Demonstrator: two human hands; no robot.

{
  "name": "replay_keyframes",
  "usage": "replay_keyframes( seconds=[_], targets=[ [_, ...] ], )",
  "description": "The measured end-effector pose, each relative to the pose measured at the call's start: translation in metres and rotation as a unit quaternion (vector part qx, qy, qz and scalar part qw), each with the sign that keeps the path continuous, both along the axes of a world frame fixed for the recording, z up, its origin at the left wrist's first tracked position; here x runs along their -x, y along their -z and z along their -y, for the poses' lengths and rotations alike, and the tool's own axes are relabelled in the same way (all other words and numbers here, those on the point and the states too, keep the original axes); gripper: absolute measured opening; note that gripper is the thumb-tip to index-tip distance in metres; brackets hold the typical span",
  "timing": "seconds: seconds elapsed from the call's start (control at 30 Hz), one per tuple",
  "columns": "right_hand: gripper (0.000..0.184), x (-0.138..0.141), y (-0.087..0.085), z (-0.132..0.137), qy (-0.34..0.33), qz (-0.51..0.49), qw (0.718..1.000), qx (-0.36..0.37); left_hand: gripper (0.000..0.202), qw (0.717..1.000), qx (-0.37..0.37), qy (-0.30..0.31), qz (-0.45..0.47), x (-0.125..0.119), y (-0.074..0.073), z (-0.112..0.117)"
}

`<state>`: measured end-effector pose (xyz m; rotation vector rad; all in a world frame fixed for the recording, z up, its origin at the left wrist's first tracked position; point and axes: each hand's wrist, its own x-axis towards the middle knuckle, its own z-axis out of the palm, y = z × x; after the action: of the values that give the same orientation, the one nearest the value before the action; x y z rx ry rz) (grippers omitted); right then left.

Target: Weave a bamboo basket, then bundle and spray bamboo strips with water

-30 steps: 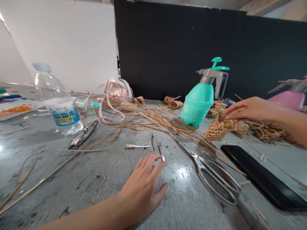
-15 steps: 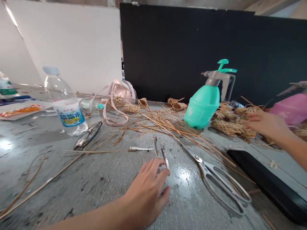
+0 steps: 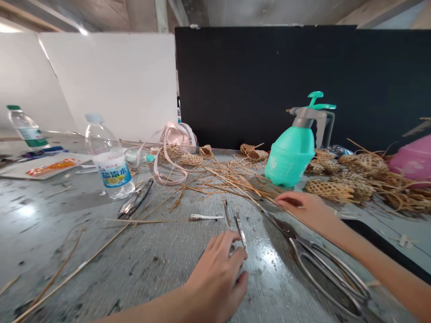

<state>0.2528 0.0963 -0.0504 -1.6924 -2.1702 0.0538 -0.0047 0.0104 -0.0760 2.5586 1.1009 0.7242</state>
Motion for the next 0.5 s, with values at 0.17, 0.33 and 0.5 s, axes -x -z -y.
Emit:
replay_keyframes(
  seconds=[0.17, 0.33, 0.5],
  targets=[
    [0.04, 0.072, 0.015, -0.049, 0.017, 0.051, 0.997, -0.052, 0.017, 1.0, -0.013, -0.009, -0.017, 0.0, 0.002, 0.001],
    [0.046, 0.087, 0.022, -0.119, 0.101, 0.054, 0.993, -0.029, 0.017, 0.998, -0.035, 0.002, -0.043, 0.001, 0.012, -0.006],
    [0.041, 0.064, 0.021, -0.169, 0.093, 0.025, 0.994, 0.053, 0.018, 0.994, 0.034, 0.019, -0.103, -0.004, 0.011, -0.013]
  ],
)
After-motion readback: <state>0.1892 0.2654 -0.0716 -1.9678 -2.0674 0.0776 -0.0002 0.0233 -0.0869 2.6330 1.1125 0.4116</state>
